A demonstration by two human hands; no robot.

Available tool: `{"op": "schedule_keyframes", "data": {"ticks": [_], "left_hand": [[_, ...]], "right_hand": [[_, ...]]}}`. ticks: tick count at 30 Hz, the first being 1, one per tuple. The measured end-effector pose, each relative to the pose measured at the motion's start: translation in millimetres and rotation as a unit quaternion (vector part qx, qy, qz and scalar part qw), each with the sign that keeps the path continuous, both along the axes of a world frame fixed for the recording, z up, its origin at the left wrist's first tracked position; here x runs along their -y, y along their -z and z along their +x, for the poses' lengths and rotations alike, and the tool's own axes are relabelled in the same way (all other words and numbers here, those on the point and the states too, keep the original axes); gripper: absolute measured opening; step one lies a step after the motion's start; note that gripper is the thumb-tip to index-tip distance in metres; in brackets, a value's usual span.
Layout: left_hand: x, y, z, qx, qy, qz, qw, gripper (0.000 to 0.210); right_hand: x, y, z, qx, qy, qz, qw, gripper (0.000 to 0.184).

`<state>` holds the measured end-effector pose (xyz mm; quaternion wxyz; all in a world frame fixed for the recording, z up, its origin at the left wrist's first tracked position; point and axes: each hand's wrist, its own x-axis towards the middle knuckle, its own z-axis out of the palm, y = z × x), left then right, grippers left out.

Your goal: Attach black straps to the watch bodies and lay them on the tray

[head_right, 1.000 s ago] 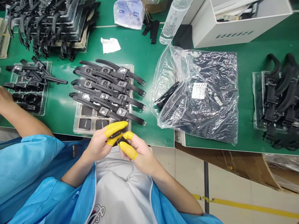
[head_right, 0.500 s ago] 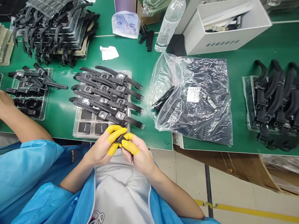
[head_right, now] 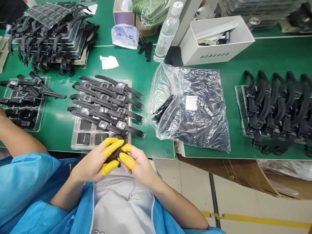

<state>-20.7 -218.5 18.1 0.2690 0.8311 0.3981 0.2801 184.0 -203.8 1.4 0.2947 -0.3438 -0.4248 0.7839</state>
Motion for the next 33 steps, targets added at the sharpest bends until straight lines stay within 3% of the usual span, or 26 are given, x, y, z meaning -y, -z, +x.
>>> {"op": "schedule_keyframes", "data": {"ticks": [3,6,9,12,15,17,20,22,24,26,28,31,33], "left_hand": [[2.1,-5.7,-18.1,-0.054,-0.050,-0.018,0.997,0.059],[1.2,-19.9,-47.6,-0.134,-0.108,-0.020,0.985,0.050],[-3.6,-40.7,-78.0,-0.227,-0.129,0.013,0.965,0.036],[-12.8,-58.2,-102.4,-0.288,-0.184,-0.011,0.940,0.036],[-29.1,-62.6,-121.7,-0.311,-0.221,-0.086,0.920,0.032],[-43.2,-56.2,-131.5,-0.338,-0.218,-0.127,0.907,0.030],[-61.4,-37.0,-142.1,-0.380,-0.228,-0.158,0.882,0.027],[-66.0,-23.7,-147.3,-0.387,-0.254,-0.143,0.875,0.018],[-62.9,-14.5,-149.3,-0.378,-0.296,-0.081,0.874,0.011],[-54.0,-10.8,-143.6,-0.345,-0.339,0.003,0.875,0.017],[-42.1,-11.7,-126.0,-0.283,-0.343,0.059,0.894,0.018],[-23.1,-15.4,-77.3,-0.216,-0.204,0.070,0.952,0.017],[-13.3,-15.0,-39.7,-0.239,-0.132,0.088,0.958,0.017]], "right_hand": [[-11.1,-7.5,6.4,0.137,-0.035,0.199,0.970,0.025],[-26.9,-15.3,15.0,0.252,-0.095,0.377,0.886,0.019],[-41.0,-19.5,13.2,0.325,-0.096,0.493,0.802,0.024],[-51.5,-22.0,-8.6,0.387,-0.116,0.552,0.730,0.026],[-61.0,-27.5,-44.8,0.454,-0.175,0.556,0.674,0.021],[-66.3,-32.3,-68.1,0.488,-0.217,0.539,0.651,0.022],[-70.5,-36.2,-87.1,0.506,-0.250,0.530,0.633,0.024],[-73.7,-34.1,-84.4,0.504,-0.230,0.530,0.642,0.022],[-83.1,-27.7,-69.2,0.496,-0.170,0.531,0.665,0.023],[-102.7,-17.6,-43.6,0.496,-0.080,0.529,0.684,0.030],[-131.6,-5.4,-10.6,0.531,0.009,0.509,0.677,0.032],[-178.3,13.5,41.4,0.660,0.058,0.417,0.622,0.037],[-201.0,25.1,68.5,0.719,0.043,0.363,0.591,0.043]]}}
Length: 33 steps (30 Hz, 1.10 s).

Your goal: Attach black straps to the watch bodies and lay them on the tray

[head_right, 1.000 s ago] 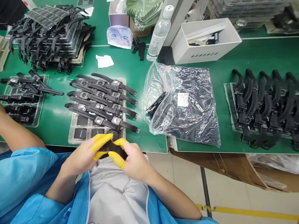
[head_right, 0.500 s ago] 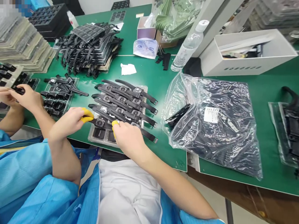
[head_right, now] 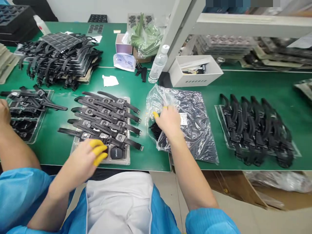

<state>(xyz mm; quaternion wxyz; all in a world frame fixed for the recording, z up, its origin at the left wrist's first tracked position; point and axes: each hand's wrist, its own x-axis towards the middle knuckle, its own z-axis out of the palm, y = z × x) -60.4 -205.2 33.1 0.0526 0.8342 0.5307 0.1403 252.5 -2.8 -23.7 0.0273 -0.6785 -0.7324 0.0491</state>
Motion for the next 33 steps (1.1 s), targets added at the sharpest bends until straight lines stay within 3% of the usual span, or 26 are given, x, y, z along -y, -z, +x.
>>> {"op": "schedule_keyframes", "data": {"ticks": [3,6,13,18,22,28,31,33], "left_hand": [[5.0,5.3,42.4,-0.096,0.033,-0.026,0.995,0.015],[0.3,7.6,60.6,-0.159,0.029,-0.052,0.985,0.016],[-9.9,-0.9,72.4,-0.204,0.025,-0.074,0.976,0.011],[-7.2,10.0,66.4,-0.197,0.001,-0.032,0.980,0.012],[-2.8,17.6,51.8,-0.133,0.016,-0.014,0.991,0.013],[8.1,19.8,34.1,0.069,0.013,0.001,0.998,0.006],[15.7,22.0,30.3,0.174,-0.019,-0.039,0.984,0.009],[19.8,23.7,29.2,0.239,-0.055,-0.075,0.967,0.012]], "right_hand": [[-14.7,14.1,21.3,0.047,0.042,-0.016,0.998,0.051],[-15.0,22.7,24.2,0.051,0.045,-0.004,0.998,0.047],[-17.3,25.6,18.2,0.027,0.047,0.004,0.999,0.040],[-15.1,27.0,18.6,0.016,0.026,0.021,0.999,0.037],[-14.2,31.2,21.1,0.017,0.037,0.027,0.999,0.040],[-15.6,33.5,26.4,0.010,0.034,0.020,0.999,0.034],[-16.0,29.5,26.1,-0.092,0.037,0.052,0.994,0.024],[-12.1,21.5,24.1,-0.245,0.044,0.074,0.966,0.016]]}}
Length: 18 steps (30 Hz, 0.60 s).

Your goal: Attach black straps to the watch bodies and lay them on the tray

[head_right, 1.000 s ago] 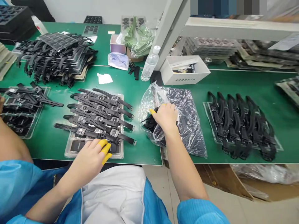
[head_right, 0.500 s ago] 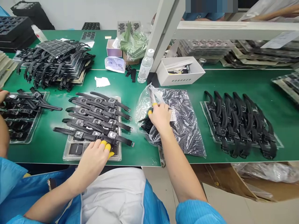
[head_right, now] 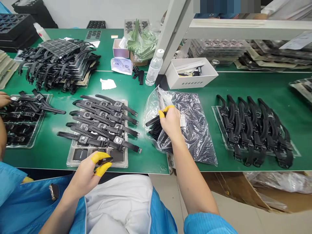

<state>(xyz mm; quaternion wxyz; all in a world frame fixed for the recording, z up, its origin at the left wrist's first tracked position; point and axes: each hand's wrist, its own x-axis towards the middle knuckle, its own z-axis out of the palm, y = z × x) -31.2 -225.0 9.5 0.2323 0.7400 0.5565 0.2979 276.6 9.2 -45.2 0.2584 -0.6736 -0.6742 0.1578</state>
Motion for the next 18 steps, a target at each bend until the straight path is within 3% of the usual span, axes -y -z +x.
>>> {"op": "schedule_keyframes", "data": {"ticks": [2,4,6,9,12,15,18], "left_hand": [[2.3,1.3,0.6,0.063,-0.030,-0.041,0.997,0.015],[2.5,2.4,3.5,0.121,-0.048,-0.072,0.989,0.017],[0.3,3.9,9.0,0.165,-0.056,-0.086,0.981,0.019],[-6.4,7.0,19.7,0.192,-0.048,-0.092,0.976,0.022],[-14.2,10.7,28.1,0.188,-0.005,-0.087,0.978,0.030],[-19.2,15.0,30.3,0.159,0.054,-0.040,0.985,0.044],[-20.4,18.9,28.0,0.125,0.100,-0.002,0.987,0.060]], "right_hand": [[11.4,-14.7,-3.5,-0.200,0.004,0.052,0.978,0.018],[32.4,-35.8,-8.1,-0.384,0.012,0.113,0.916,0.030],[62.3,-58.8,-14.5,-0.515,0.017,0.113,0.850,0.037],[116.3,-80.3,-31.3,-0.645,-0.046,-0.083,0.758,0.043],[165.5,-74.0,-58.3,-0.680,-0.115,-0.243,0.682,0.048],[196.6,-53.0,-83.6,-0.635,-0.162,-0.346,0.672,0.047],[207.2,-40.2,-93.2,-0.596,-0.187,-0.370,0.688,0.042]]}}
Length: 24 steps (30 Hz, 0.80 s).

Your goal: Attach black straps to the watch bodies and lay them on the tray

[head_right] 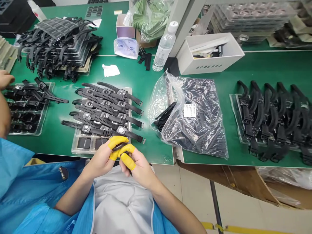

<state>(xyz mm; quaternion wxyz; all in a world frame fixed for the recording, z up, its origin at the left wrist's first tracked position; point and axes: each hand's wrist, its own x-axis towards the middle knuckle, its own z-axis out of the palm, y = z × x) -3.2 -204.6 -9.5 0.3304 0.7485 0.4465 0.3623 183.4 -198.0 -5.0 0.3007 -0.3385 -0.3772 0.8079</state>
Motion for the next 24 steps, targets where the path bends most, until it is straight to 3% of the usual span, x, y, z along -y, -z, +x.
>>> {"op": "schedule_keyframes", "data": {"ticks": [3,7,15,19,24], "left_hand": [[0.0,1.2,-2.7,-0.018,0.015,0.027,0.999,0.067],[-1.3,-0.3,-4.5,-0.022,0.029,0.055,0.998,0.060],[0.8,3.4,-2.5,-0.036,-0.007,0.064,0.997,0.056],[0.4,-3.0,-4.6,-0.024,0.046,0.043,0.998,0.055],[1.4,-11.9,-7.4,-0.167,0.035,0.056,0.984,0.050]], "right_hand": [[-2.4,-0.8,4.3,0.009,-0.033,0.001,0.999,0.044],[-8.9,-3.8,10.1,0.003,-0.073,-0.021,0.997,0.043],[-8.6,5.7,0.8,-0.052,0.013,-0.098,0.994,0.041],[-10.7,1.7,2.8,-0.050,0.021,-0.131,0.990,0.039],[-13.7,2.9,7.9,-0.003,-0.017,-0.136,0.991,0.041]]}}
